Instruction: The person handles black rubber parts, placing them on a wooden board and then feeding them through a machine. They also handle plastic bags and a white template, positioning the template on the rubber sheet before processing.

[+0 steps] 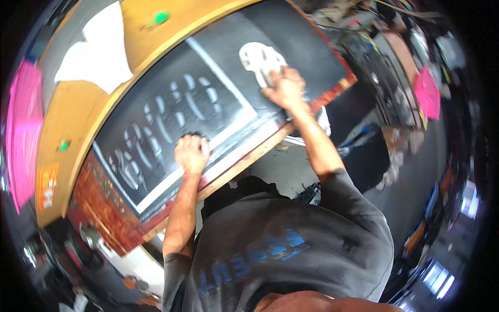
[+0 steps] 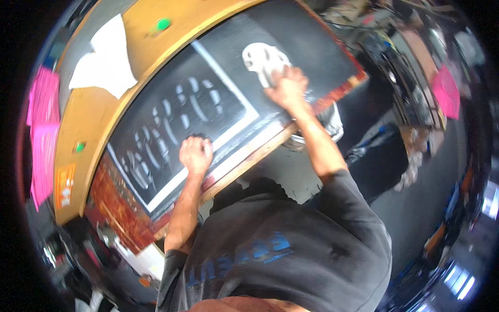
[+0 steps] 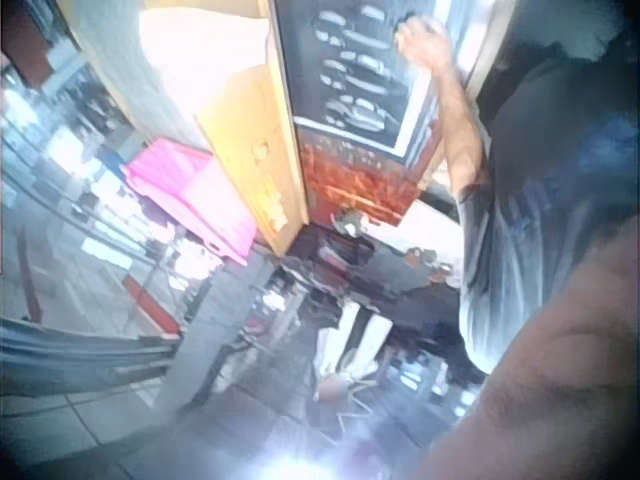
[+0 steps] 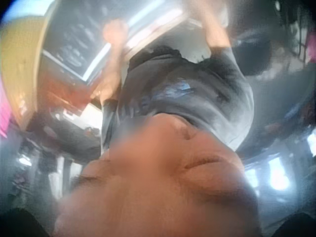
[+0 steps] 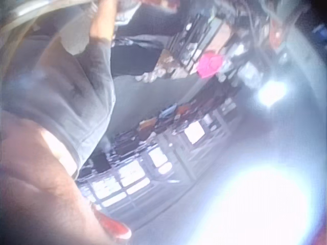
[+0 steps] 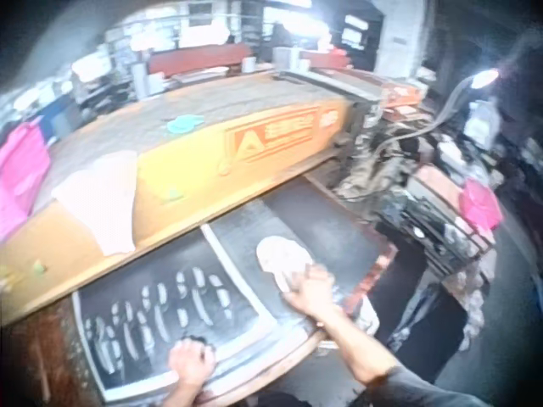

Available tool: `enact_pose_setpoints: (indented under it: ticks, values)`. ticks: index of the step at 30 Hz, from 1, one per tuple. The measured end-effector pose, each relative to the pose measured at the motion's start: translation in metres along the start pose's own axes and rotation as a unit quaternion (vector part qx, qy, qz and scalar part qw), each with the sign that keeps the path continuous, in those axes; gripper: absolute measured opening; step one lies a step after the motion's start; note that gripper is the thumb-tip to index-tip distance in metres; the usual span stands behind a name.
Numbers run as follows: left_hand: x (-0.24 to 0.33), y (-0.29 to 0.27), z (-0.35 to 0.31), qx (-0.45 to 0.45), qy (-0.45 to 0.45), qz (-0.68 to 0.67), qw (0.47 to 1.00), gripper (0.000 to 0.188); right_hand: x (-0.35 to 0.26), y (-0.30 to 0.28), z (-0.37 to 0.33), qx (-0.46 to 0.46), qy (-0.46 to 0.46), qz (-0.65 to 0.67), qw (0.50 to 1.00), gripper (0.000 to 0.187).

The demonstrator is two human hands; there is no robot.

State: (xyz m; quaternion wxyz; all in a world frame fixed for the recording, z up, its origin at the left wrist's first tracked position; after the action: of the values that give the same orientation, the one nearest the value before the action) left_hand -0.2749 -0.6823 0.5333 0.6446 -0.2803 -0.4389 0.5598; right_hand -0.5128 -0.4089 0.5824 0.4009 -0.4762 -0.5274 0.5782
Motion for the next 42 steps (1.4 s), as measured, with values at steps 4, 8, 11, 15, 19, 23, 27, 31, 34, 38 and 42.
enact_pose_setpoints:
  ticks: [4,8,11,15,19,23,27,31,34,38,42]
  values:
    - [-0.003,-0.003,0.000,0.018,-0.012,-0.008,1.000,0.020,-0.038,-0.008,-0.010,0.045,-0.125,0.275,0.952,0.045]
    - [-0.010,-0.008,0.003,0.008,-0.033,-0.039,0.999,0.021,-0.114,0.000,-0.034,-0.073,-0.344,0.194,0.916,0.061]
    - [-0.018,-0.010,0.002,-0.012,-0.024,-0.051,0.998,0.019,-0.143,0.006,-0.040,-0.110,-0.386,0.110,0.909,0.070]
    - [-0.023,-0.018,-0.004,0.043,-0.035,-0.155,0.986,0.019,-0.144,0.009,-0.037,-0.101,-0.401,0.092,0.906,0.063]
    - [-0.045,-0.052,-0.023,0.067,-0.099,-0.247,0.962,0.011,-0.129,0.009,-0.029,-0.068,-0.307,0.204,0.927,0.051]
    - [-0.132,-0.132,-0.063,0.071,-0.298,-0.009,0.952,0.023,-0.102,-0.001,0.015,0.016,-0.083,0.208,0.974,0.041]
    - [-0.201,-0.171,-0.111,-0.004,-0.489,0.143,0.861,0.039,-0.079,-0.011,0.107,-0.014,0.000,0.219,0.976,0.039]
    - [-0.213,-0.167,-0.116,0.020,-0.481,0.081,0.873,0.039,-0.095,-0.012,0.177,-0.035,-0.003,0.108,0.994,0.043]
    - [-0.216,-0.164,-0.116,0.032,-0.497,0.073,0.864,0.038,-0.099,-0.015,0.201,-0.103,0.014,0.089,0.991,0.043]
    - [-0.223,-0.164,-0.120,0.004,-0.486,0.123,0.865,0.036,-0.102,-0.016,0.218,-0.138,0.001,0.066,0.988,0.037]
    - [-0.244,-0.164,-0.127,0.024,-0.519,0.065,0.852,0.035,-0.090,-0.010,0.236,-0.162,-0.006,0.043,0.986,0.034]
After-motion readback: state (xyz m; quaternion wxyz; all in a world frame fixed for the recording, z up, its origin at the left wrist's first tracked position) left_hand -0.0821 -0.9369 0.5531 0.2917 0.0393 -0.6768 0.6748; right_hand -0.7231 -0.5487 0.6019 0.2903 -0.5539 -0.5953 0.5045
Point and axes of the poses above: each hand's wrist, its own z-axis towards the middle knuckle, its own y-axis out of the palm, x = y × z, the point moved 1 cm from there along z, towards the middle knuckle, and after that the axes turned 5 degrees about y, right-handed, at the moved point
